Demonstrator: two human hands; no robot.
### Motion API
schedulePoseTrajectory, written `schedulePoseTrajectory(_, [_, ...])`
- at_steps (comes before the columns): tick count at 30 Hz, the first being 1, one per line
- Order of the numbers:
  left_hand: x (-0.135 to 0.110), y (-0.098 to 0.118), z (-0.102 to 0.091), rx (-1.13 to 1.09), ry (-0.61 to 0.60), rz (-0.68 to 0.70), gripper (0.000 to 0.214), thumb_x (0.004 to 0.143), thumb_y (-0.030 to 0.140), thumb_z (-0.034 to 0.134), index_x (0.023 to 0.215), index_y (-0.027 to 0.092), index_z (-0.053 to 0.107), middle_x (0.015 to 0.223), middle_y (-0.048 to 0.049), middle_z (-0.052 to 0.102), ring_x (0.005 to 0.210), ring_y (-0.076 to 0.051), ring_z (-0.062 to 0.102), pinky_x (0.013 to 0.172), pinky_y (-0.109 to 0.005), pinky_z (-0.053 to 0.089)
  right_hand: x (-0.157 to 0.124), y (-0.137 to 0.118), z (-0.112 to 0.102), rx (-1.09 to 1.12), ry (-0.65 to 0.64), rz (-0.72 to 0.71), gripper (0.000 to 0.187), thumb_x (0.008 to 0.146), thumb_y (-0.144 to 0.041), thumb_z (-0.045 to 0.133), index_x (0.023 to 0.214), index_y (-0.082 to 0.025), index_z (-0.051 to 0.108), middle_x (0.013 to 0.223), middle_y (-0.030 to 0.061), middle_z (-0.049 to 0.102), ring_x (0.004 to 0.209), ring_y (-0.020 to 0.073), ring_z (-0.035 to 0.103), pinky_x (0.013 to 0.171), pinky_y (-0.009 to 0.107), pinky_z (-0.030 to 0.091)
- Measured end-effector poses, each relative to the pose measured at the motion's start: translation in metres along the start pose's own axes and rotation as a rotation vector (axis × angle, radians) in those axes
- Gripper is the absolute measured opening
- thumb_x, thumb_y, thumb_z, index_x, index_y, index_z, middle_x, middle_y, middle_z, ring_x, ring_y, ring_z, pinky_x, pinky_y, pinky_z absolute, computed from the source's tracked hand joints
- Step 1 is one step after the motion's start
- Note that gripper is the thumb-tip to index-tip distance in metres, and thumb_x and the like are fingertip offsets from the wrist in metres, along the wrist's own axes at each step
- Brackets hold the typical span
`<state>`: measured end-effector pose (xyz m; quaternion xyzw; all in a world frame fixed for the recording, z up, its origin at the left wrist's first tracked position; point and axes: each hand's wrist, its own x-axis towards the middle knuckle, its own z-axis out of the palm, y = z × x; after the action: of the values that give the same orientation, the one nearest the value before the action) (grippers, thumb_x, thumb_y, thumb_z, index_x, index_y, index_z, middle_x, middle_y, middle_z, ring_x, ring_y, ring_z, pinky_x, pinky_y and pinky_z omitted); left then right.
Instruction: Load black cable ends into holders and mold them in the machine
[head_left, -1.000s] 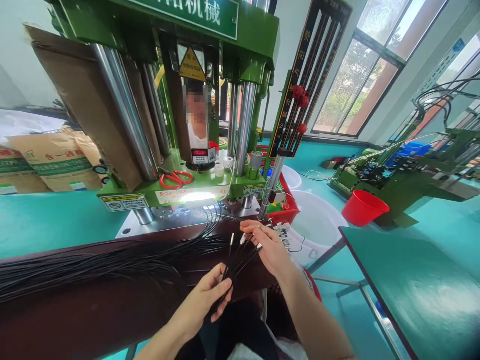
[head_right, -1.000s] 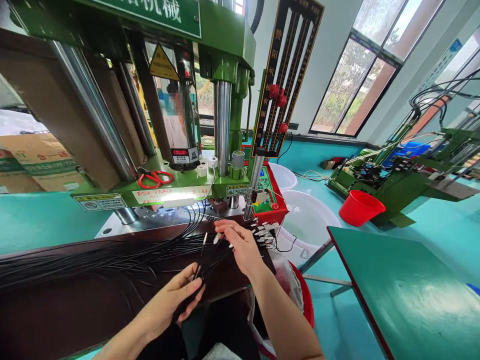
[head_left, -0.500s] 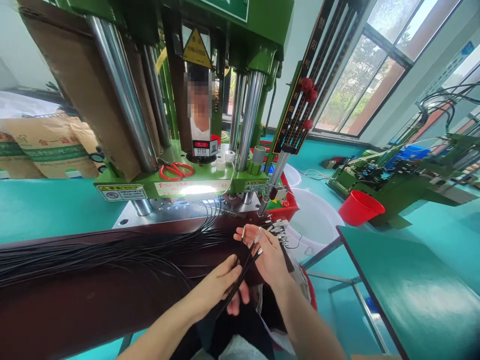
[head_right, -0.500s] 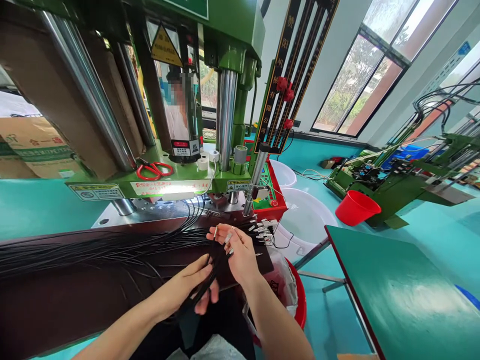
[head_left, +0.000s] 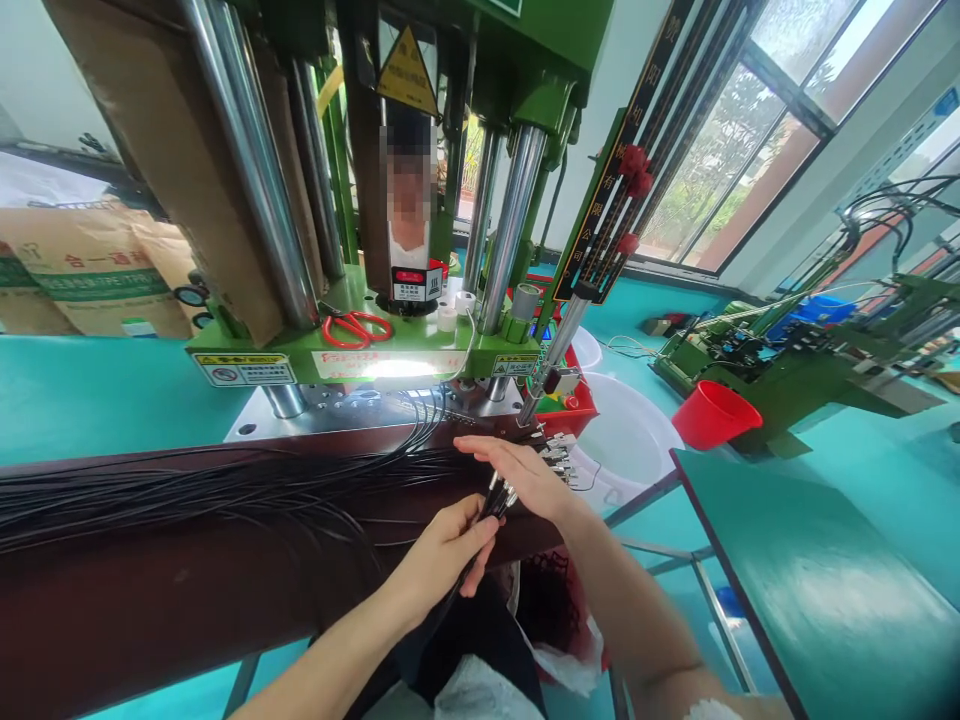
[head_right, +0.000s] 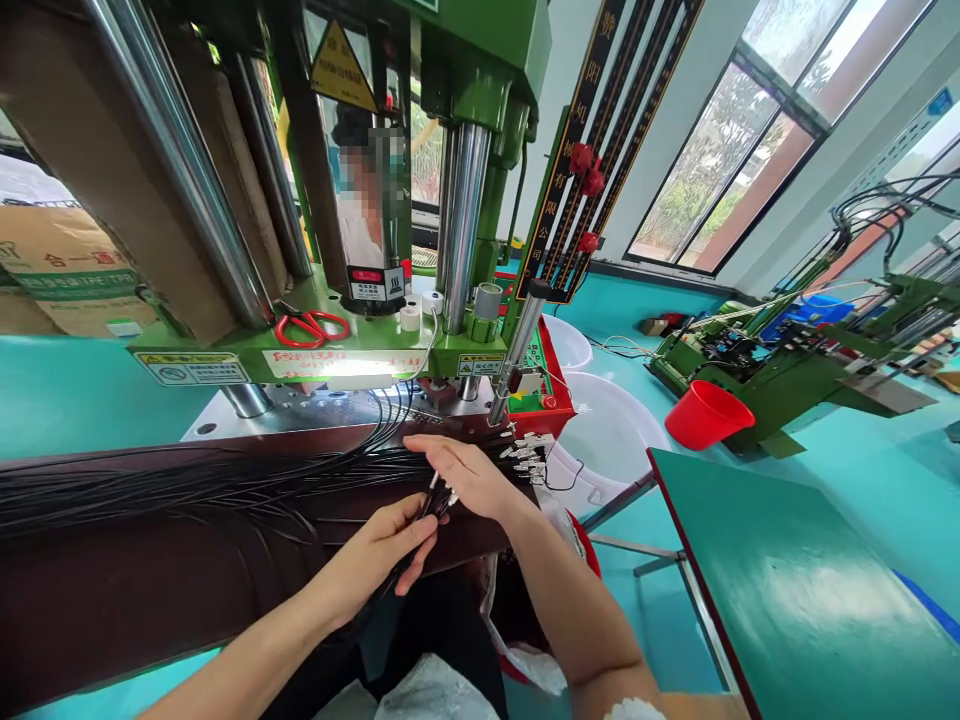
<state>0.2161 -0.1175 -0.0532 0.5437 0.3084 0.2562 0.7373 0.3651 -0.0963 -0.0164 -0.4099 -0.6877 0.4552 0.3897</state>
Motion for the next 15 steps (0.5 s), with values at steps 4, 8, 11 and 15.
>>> schedulePoseTrajectory(4, [0.007, 0.000, 0.010, -0.077, -0.068, -0.065, 0.024, 0.075, 0.039, 0.052, 0.071, 0.017, 0.041, 0.050, 0.0068, 0.045, 0.032, -0.004, 0.040, 0.036, -0.018, 0.027, -0.008, 0.005, 0.001, 0.095, -0.188, 0.019, 0.051, 0.083, -0.052, 0.040, 0.124, -0.022, 0.048, 0.130, 0.0073, 0.046, 0.121, 0.0209, 0.039, 0.100, 0.039, 0.028])
schedulePoseTrajectory(8, [0.015, -0.011, 0.018, -0.227, -0.058, -0.124, 0.028, 0.071, 0.042, 0.055, 0.073, 0.017, 0.043, 0.054, 0.0051, 0.048, 0.035, -0.005, 0.042, 0.035, -0.019, 0.027, -0.010, 0.006, -0.006, 0.135, -0.376, -0.024, 0.068, 0.078, -0.061, 0.039, 0.132, -0.021, 0.035, 0.137, 0.0090, 0.036, 0.126, 0.0223, 0.031, 0.101, 0.040, 0.026])
schedulePoseTrajectory(11, [0.020, -0.023, 0.016, -0.320, 0.009, -0.079, 0.030, 0.071, 0.045, 0.055, 0.071, 0.018, 0.042, 0.049, 0.0077, 0.042, 0.033, -0.003, 0.032, 0.034, -0.018, 0.023, -0.004, 0.009, -0.011, -0.122, -0.378, -0.038, 0.058, 0.085, -0.049, 0.036, 0.135, -0.018, 0.031, 0.138, 0.0099, 0.034, 0.127, 0.0191, 0.029, 0.103, 0.037, 0.023])
schedulePoseTrajectory(15, [0.021, -0.034, 0.010, -0.324, 0.131, -0.006, 0.030, 0.072, 0.045, 0.053, 0.069, 0.017, 0.042, 0.048, 0.0079, 0.040, 0.034, -0.003, 0.031, 0.035, -0.018, 0.024, 0.014, 0.013, -0.004, -0.541, -0.425, 0.005, 0.062, 0.083, -0.044, 0.045, 0.133, -0.010, 0.033, 0.137, 0.0152, 0.035, 0.128, 0.0213, 0.027, 0.104, 0.034, 0.020])
